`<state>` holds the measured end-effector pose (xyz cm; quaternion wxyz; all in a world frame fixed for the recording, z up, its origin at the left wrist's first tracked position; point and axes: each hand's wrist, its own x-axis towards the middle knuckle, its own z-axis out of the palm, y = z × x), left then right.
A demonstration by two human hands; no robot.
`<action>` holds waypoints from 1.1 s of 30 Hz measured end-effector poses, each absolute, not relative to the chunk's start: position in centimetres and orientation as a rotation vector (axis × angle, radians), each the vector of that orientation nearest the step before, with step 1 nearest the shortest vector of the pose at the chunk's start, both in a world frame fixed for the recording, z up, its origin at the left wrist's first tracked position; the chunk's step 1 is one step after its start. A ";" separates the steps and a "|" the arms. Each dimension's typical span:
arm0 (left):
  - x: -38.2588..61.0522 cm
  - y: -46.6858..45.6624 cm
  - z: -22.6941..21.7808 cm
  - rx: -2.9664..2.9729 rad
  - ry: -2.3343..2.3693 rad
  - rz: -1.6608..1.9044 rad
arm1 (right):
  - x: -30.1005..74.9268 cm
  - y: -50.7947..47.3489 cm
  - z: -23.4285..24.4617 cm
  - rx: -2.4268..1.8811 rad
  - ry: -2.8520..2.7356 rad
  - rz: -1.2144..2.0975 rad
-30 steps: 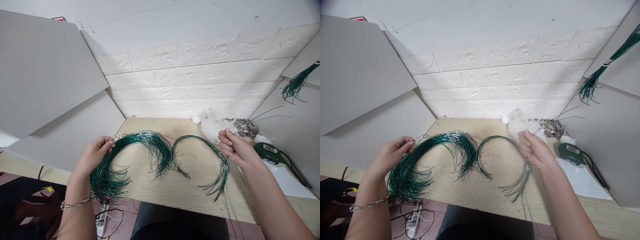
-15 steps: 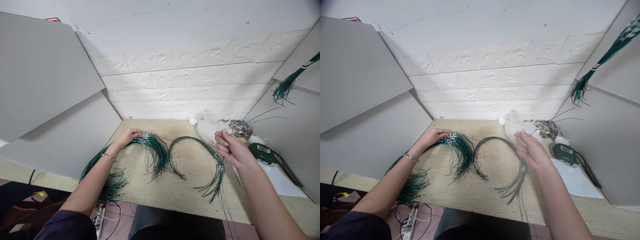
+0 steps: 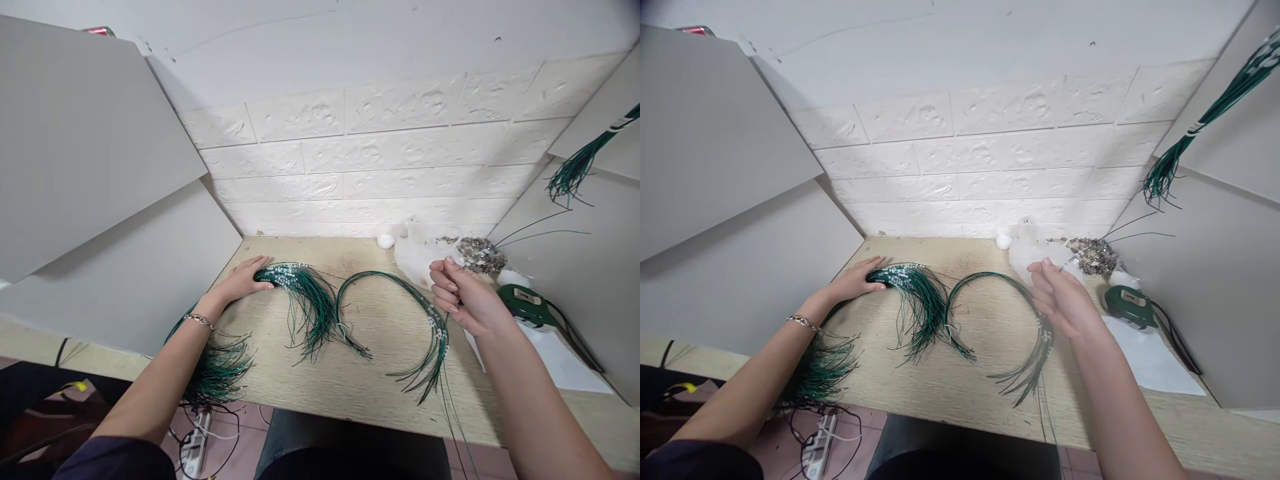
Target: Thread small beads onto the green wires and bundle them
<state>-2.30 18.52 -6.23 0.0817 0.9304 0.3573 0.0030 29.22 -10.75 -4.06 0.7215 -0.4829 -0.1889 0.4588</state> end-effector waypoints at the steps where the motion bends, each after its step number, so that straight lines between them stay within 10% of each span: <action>1: -2.5 18.7 -6.5 2.775 1.065 -0.036 | 29.2 -10.7 -4.1 -1.070 -0.416 1.015; 33: 4.2 24.7 -5.9 2.455 0.984 0.031 | 27.1 -10.2 -3.7 -1.189 -0.483 1.167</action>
